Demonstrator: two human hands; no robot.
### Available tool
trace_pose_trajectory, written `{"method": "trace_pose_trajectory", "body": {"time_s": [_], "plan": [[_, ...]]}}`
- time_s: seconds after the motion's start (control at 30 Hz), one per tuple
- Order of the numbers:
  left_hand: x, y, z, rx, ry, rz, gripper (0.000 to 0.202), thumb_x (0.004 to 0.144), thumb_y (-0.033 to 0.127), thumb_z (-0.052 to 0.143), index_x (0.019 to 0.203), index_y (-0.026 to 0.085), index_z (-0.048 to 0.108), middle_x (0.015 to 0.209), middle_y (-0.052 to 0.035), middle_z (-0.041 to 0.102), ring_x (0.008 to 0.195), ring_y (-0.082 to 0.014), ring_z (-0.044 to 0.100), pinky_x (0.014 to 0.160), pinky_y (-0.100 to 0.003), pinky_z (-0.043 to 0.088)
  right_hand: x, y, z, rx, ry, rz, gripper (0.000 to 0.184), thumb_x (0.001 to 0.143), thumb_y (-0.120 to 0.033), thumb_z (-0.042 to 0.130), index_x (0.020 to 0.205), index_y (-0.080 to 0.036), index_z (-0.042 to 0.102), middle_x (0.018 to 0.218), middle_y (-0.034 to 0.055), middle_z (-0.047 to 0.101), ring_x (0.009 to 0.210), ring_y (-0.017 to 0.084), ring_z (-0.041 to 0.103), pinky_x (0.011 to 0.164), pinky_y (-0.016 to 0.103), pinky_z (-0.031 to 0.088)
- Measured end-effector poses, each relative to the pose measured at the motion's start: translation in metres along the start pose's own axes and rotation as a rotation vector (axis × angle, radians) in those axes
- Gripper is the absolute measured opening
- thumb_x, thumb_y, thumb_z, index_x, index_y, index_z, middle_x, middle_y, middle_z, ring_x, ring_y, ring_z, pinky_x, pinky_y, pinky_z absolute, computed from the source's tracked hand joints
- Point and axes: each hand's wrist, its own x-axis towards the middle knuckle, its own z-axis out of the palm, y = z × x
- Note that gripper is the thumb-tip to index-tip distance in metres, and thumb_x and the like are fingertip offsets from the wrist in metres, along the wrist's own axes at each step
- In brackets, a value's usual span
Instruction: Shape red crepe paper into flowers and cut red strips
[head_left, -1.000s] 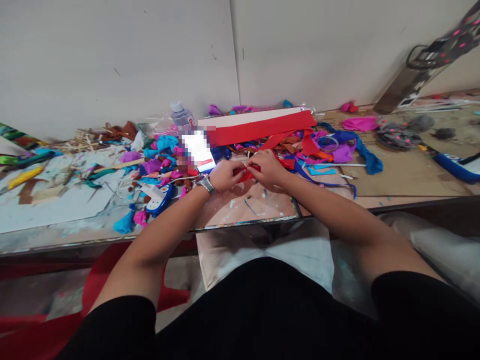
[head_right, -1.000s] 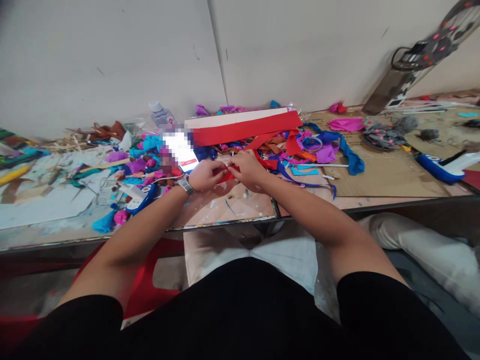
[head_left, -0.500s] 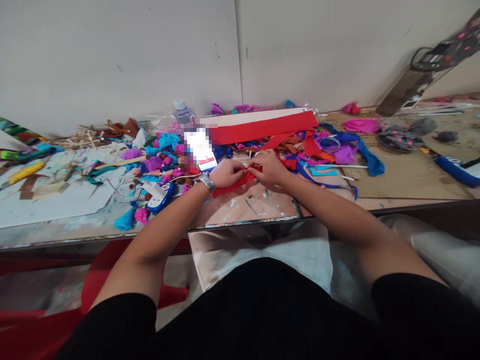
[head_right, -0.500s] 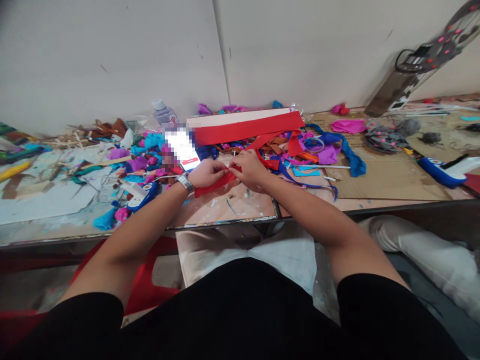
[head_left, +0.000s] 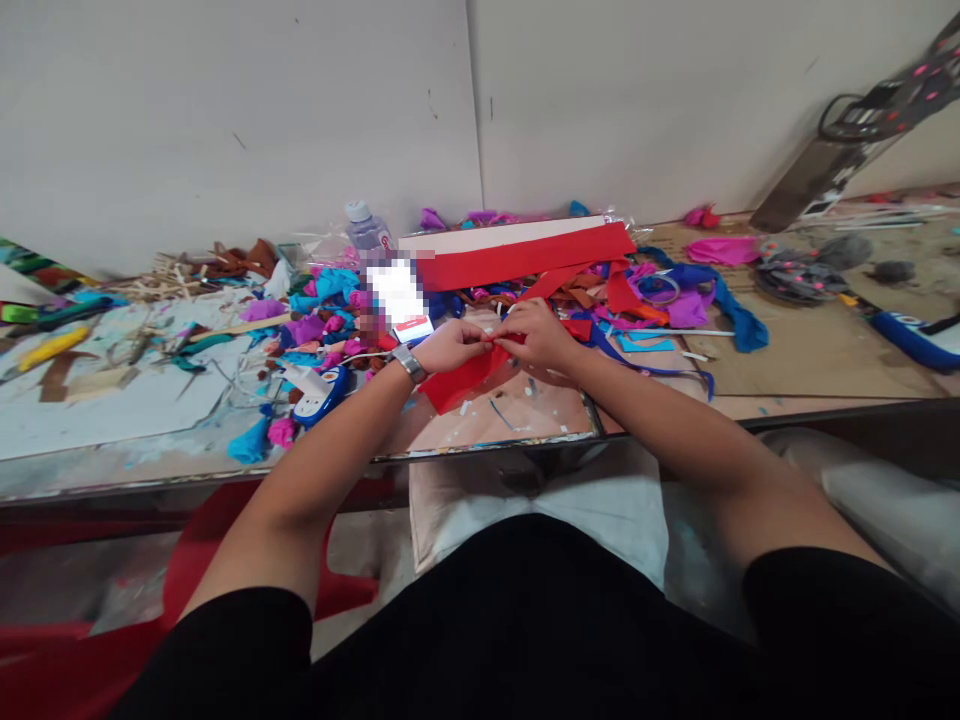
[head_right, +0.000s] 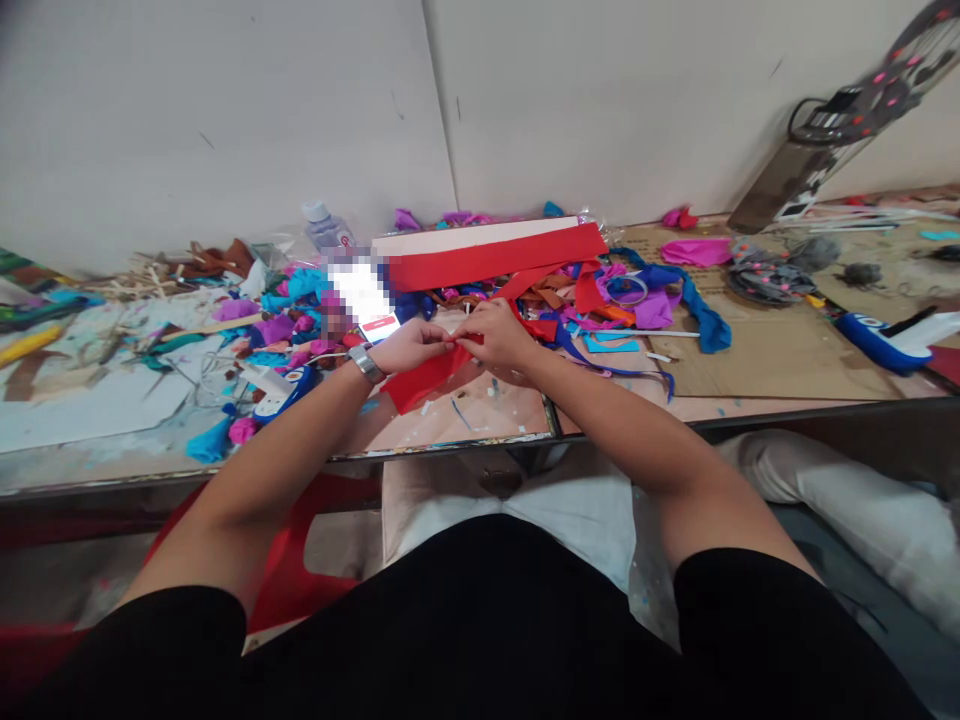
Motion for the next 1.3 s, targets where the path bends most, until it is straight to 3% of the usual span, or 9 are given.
{"method": "trace_pose_trajectory", "body": {"time_s": [0.33,0.63,0.83,1.0,1.3], "plan": [[0.0,-0.007,-0.001,-0.259,-0.011,-0.202,0.04,0.079,0.049,0.076,0.095,0.012,0.081,0.077,-0.0028,0.073,0.064,-0.0145,0.06,0.061,-0.026,0.043,0.001,0.008,0.005,0.024,0.022,-0.073,0.021,0.1,-0.036,0.068,0.107,-0.03,0.087,0.097,0.0061,0.085,0.1,0.026,0.07,0.099,0.046,0.035],[0.001,-0.01,-0.004,-0.227,-0.05,-0.206,0.036,0.082,0.047,0.07,0.094,0.014,0.079,0.078,-0.0042,0.074,0.063,-0.015,0.06,0.061,-0.027,0.046,0.0,0.007,0.002,0.057,-0.034,-0.089,0.02,0.098,-0.033,0.069,0.106,-0.03,0.087,0.099,0.007,0.085,0.1,0.026,0.074,0.096,0.045,0.038],[0.002,-0.012,-0.004,-0.142,0.097,-0.125,0.04,0.09,0.049,0.06,0.091,0.014,0.079,0.089,-0.0087,0.079,0.078,-0.0196,0.064,0.072,-0.03,0.052,0.0,0.008,0.003,0.05,-0.028,-0.067,0.019,0.097,-0.032,0.068,0.1,-0.027,0.086,0.101,0.0085,0.085,0.102,0.027,0.074,0.099,0.046,0.038],[0.001,-0.012,-0.002,-0.249,0.036,-0.175,0.049,0.082,0.06,0.069,0.097,0.013,0.077,0.091,-0.0078,0.078,0.079,-0.0196,0.067,0.073,-0.03,0.054,0.0,0.004,0.001,0.053,-0.033,-0.055,0.02,0.097,-0.031,0.068,0.105,-0.028,0.086,0.104,0.0078,0.086,0.104,0.028,0.074,0.098,0.046,0.038],[-0.002,-0.003,-0.002,-0.238,-0.002,-0.16,0.041,0.081,0.055,0.072,0.09,0.015,0.073,0.085,-0.0038,0.074,0.073,-0.0159,0.064,0.071,-0.027,0.051,0.002,0.001,-0.002,0.065,-0.027,-0.048,0.018,0.095,-0.032,0.07,0.102,-0.028,0.086,0.096,0.0069,0.085,0.097,0.027,0.074,0.096,0.043,0.042]]}}
